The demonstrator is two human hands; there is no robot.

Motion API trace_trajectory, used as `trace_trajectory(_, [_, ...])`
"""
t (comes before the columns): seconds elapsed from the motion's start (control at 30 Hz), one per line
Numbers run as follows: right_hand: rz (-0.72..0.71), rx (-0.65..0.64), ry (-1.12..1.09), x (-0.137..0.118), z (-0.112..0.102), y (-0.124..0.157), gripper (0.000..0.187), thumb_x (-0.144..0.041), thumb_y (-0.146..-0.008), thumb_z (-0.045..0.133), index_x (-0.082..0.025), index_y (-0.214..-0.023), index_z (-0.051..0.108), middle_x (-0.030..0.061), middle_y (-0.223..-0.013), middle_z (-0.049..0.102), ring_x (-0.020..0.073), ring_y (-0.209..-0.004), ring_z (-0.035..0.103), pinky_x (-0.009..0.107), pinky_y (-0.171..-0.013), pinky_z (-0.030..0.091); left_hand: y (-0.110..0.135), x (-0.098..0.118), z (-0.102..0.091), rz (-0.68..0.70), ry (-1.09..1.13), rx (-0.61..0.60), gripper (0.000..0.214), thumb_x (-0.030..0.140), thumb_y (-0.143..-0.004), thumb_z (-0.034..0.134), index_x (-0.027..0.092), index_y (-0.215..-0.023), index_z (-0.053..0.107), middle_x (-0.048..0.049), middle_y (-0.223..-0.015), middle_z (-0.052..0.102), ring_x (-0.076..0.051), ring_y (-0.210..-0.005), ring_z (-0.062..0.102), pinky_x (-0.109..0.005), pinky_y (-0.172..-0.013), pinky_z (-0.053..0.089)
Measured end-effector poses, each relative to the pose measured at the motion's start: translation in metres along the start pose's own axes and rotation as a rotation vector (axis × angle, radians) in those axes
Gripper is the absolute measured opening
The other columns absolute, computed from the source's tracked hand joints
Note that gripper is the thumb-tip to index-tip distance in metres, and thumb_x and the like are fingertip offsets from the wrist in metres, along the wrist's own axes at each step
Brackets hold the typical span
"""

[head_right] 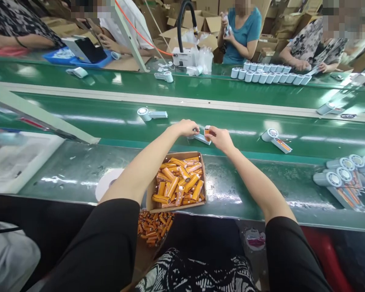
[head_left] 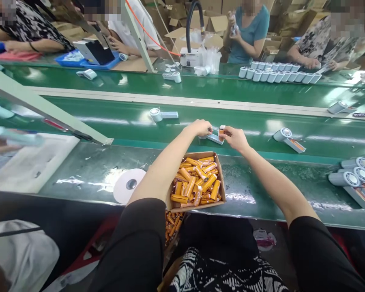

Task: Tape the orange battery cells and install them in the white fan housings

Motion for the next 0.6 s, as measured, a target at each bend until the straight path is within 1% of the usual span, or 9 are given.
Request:
trace_trajectory(0.07, [-0.015,-0.067,0.149,-0.003,-0.001,0.000,0.033,-0.032,-0.101,0.065,-0.021,-0.130,0.077,0.0081,-0.110,0.085,0.0238,-0.097,0.078,0.030,-0.088,0.056,-0.003,0.002,0.001,0.006,0.021,0.017,0.026,0.038,-0.094,0.071,0.031,-0.115,0.085,-0.0060,-0.118,0.084,-0.026,-0.117,0.074,-0.031,-0.103,0.053])
trace_trajectory(0.13, [-0.038,-0.170,0.331,-0.009,0.001,-0.001,0.031,-0.034,-0.104,0.062,-0.022,-0.128,0.078,0.0097,-0.114,0.085,0.0263,-0.101,0.078,0.030,-0.088,0.054,-0.007,0.005,0.001,0.001,0.043,0.040,0.025,0.037,-0.095,0.070,0.029,-0.113,0.085,-0.0064,-0.119,0.084,-0.027,-0.118,0.074,-0.032,-0.105,0.052])
trace_trajectory(0.2, [-0.043,-0.262,0.452,-0.017,0.004,-0.004,0.031,-0.034,-0.106,0.060,-0.023,-0.128,0.078,0.0118,-0.117,0.084,0.0295,-0.106,0.078,0.032,-0.089,0.053,-0.012,0.007,0.002,-0.016,0.063,0.065,0.026,0.035,-0.096,0.068,0.028,-0.115,0.085,-0.0078,-0.121,0.083,-0.028,-0.119,0.074,-0.033,-0.106,0.052])
trace_trajectory(0.33, [-0.013,-0.389,0.633,-0.032,0.014,-0.009,0.043,-0.044,-0.111,0.050,-0.028,-0.144,0.071,0.0151,-0.125,0.082,0.0323,-0.110,0.077,0.036,-0.092,0.054,-0.019,0.009,0.006,-0.066,0.099,0.105,0.030,0.033,-0.096,0.067,0.027,-0.119,0.085,-0.0101,-0.125,0.082,-0.029,-0.119,0.074,-0.035,-0.105,0.053])
trace_trajectory(0.43, [-0.014,-0.461,0.708,-0.041,0.020,-0.012,0.048,-0.047,-0.110,0.049,-0.027,-0.149,0.069,0.0182,-0.130,0.080,0.0357,-0.118,0.076,0.041,-0.098,0.055,-0.021,0.009,0.008,-0.098,0.130,0.130,0.032,0.033,-0.095,0.068,0.027,-0.121,0.085,-0.0105,-0.126,0.081,-0.030,-0.118,0.074,-0.036,-0.106,0.053])
trace_trajectory(0.53, [-0.017,-0.505,0.724,-0.045,0.019,-0.017,0.048,-0.045,-0.107,0.052,-0.022,-0.143,0.074,0.0224,-0.132,0.078,0.0407,-0.125,0.073,0.046,-0.100,0.056,-0.020,0.012,0.010,-0.124,0.163,0.147,0.029,0.032,-0.094,0.070,0.027,-0.118,0.085,-0.0103,-0.126,0.082,-0.029,-0.117,0.074,-0.036,-0.105,0.053])
trace_trajectory(0.6, [-0.014,-0.544,0.730,-0.046,0.016,-0.021,0.046,-0.043,-0.105,0.055,-0.022,-0.139,0.076,0.0228,-0.133,0.077,0.0413,-0.126,0.073,0.046,-0.101,0.056,-0.018,0.017,0.011,-0.142,0.184,0.159,0.027,0.029,-0.093,0.071,0.026,-0.115,0.085,-0.0110,-0.125,0.082,-0.029,-0.117,0.074,-0.037,-0.106,0.053])
Point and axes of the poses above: each hand's wrist, its own y-axis away from the middle knuckle, its own z-axis out of the palm, x = y × z, the point moved 3 cm from there along -y, towards the middle knuckle
